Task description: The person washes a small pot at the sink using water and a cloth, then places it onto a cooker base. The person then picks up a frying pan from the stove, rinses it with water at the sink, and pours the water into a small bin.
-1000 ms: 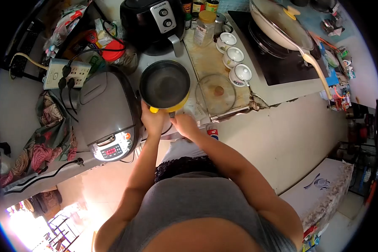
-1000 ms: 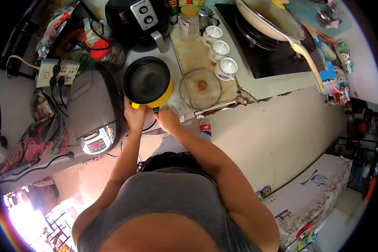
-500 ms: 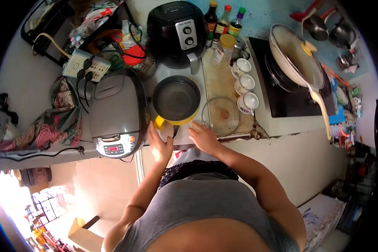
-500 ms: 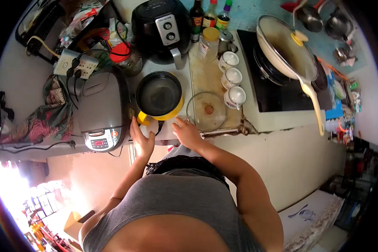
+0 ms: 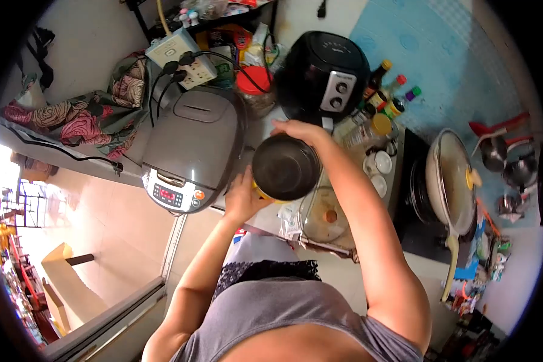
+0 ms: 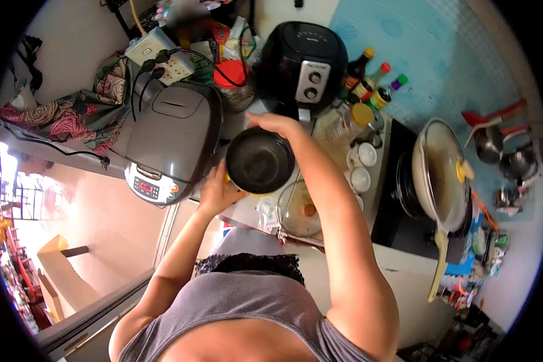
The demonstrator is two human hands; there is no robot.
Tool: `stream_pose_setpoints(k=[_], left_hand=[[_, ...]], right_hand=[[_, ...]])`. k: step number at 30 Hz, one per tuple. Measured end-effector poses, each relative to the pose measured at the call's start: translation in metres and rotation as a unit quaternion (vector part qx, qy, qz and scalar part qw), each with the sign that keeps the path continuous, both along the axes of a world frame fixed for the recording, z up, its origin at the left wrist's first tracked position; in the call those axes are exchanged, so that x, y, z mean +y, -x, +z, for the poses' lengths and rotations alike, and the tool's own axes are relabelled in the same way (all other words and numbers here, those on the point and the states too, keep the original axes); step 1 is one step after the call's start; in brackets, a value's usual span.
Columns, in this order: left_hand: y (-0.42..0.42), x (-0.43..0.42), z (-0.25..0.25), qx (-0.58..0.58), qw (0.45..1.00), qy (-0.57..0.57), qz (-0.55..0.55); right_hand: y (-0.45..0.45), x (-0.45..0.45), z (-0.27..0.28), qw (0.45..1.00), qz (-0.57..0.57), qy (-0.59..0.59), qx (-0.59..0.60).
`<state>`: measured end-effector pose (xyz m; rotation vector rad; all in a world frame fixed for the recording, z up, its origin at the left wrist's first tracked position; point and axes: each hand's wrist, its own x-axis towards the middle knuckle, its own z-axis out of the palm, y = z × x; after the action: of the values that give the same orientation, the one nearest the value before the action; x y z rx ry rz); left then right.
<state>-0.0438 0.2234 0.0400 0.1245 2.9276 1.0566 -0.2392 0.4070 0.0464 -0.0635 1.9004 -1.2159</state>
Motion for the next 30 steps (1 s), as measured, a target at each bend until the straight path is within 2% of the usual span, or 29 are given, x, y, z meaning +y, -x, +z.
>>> stream_pose_setpoints(k=[1,2,4,5,7,8,10,11,12,14,17,20,23,26,30], left_hand=[[0.001,0.000,-0.001,0.007,1.000,0.007,0.006],[0.002,0.000,-0.001,0.014,1.000,0.014,0.009],[0.002,0.000,0.003,0.026,0.999,0.010,0.020],[0.002,0.000,0.004,0.050,0.998,0.014,0.029],[0.005,-0.003,0.002,0.017,1.000,-0.002,0.018],[0.007,-0.004,0.003,0.003,1.000,-0.010,0.012],[0.010,-0.006,0.006,0.002,1.000,-0.026,0.010],[0.010,-0.007,0.002,0.005,0.999,-0.036,0.008],[0.011,-0.008,-0.003,0.007,0.999,-0.046,0.005],[0.010,-0.008,-0.006,0.033,0.997,-0.063,0.014],[0.011,-0.007,-0.001,0.011,0.997,-0.076,0.017],[0.011,-0.005,-0.004,0.014,0.997,-0.068,0.017],[0.011,-0.004,-0.005,0.005,0.997,-0.079,0.014],[0.012,-0.004,-0.003,-0.013,0.997,-0.079,0.019],[0.009,-0.003,-0.002,-0.006,0.996,-0.085,0.021]], right_hand=[[0.009,-0.010,0.003,0.995,0.053,-0.022,-0.077],[0.019,-0.019,0.000,0.986,0.102,-0.104,-0.087],[0.032,-0.032,-0.007,0.965,0.128,-0.124,-0.194],[0.040,-0.033,-0.025,0.961,0.136,-0.136,-0.199],[0.047,-0.034,-0.036,0.955,0.180,-0.124,-0.201],[0.038,-0.037,-0.021,0.959,0.185,-0.132,-0.169],[0.025,-0.047,0.012,0.956,0.179,-0.136,-0.190],[0.042,-0.039,-0.035,0.947,0.209,-0.102,-0.221],[0.043,-0.038,-0.047,0.954,0.209,-0.095,-0.195],[0.039,-0.045,-0.035,0.952,0.214,-0.124,-0.180],[0.037,-0.044,-0.030,0.955,0.213,-0.137,-0.152],[0.040,-0.041,-0.026,0.943,0.277,-0.100,-0.153],[0.035,-0.043,-0.018,0.947,0.231,-0.102,-0.197],[0.032,-0.042,-0.006,0.947,0.257,-0.116,-0.155],[0.027,-0.044,-0.007,0.952,0.226,-0.150,-0.141]])
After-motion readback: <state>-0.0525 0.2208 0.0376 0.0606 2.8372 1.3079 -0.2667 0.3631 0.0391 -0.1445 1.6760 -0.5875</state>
